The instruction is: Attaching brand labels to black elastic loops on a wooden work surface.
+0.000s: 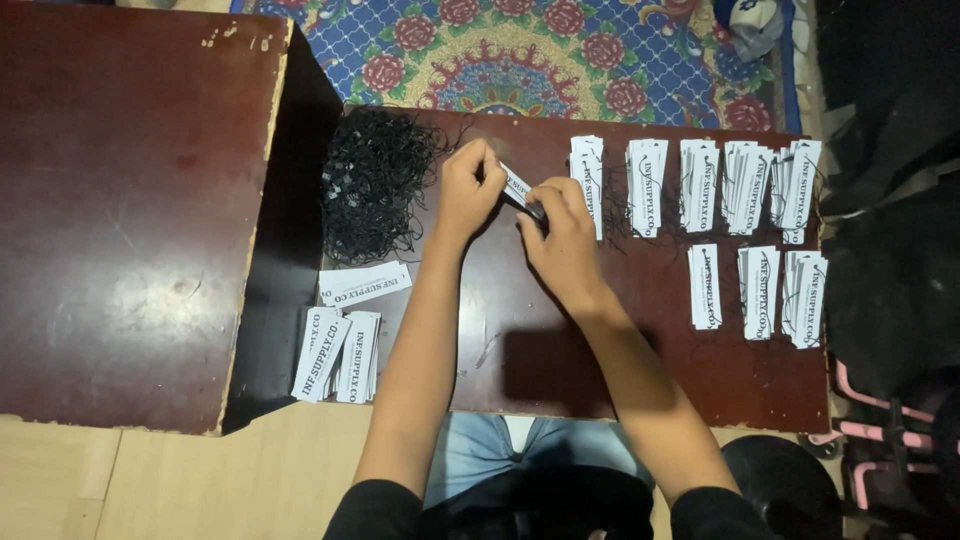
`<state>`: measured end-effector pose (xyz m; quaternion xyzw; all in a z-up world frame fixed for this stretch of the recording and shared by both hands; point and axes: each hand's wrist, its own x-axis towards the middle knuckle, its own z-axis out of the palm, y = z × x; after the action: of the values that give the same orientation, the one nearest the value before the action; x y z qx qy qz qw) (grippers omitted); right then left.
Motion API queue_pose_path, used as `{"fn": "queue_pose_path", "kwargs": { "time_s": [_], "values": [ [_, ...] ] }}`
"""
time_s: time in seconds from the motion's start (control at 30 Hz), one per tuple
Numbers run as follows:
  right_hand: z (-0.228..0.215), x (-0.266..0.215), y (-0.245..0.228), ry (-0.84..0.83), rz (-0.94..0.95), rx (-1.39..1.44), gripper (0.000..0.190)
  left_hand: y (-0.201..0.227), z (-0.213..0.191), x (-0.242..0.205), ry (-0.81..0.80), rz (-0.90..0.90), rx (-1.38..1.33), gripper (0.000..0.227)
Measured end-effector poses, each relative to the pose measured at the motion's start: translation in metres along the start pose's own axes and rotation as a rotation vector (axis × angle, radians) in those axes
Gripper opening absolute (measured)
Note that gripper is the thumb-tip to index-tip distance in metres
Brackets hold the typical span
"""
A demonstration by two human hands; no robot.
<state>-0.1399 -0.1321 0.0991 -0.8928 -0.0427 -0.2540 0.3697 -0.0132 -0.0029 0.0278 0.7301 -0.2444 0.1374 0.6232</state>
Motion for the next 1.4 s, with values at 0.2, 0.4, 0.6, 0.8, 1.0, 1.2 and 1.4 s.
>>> {"fn": "queue_pose_path", "kwargs": {
  "time_s": [0.2,0.4,0.6,0.8,1.0,1.2,1.4],
  "values": [
    [-0.005,-0.001,-0.008,-0.068,0.067,-0.032,0.024,-0.001,0.004,-0.002,-0.087,-0.120,-0.092,0.017],
    [0.000,-0.006,0.006,-0.178,0.127,-0.045,0.022,0.004,0.003,0.000,-0.140,-0.247,-0.198,0.019],
    [-0.033,-0.014,0.004,-0.033,0.146,-0.092,0.024,0.017,-0.001,0.007,-0.058,-0.250,-0.339,0.030],
    [-0.105,-0.073,-0.001,0.256,0.295,-0.180,0.023,0.003,0.002,0.007,-0.053,-0.244,-0.330,0.028],
    [-0.152,-0.121,0.039,0.273,0.492,-0.507,0.033,0.006,0.003,0.007,-0.033,-0.230,-0.307,0.030],
    [-0.152,-0.113,0.051,0.185,0.497,-0.700,0.038,0.008,0.002,0.008,-0.029,-0.215,-0.280,0.029],
    [-0.145,-0.105,0.062,0.024,0.543,-0.663,0.039,0.006,0.002,0.008,-0.032,-0.222,-0.292,0.027]
  ]
}}
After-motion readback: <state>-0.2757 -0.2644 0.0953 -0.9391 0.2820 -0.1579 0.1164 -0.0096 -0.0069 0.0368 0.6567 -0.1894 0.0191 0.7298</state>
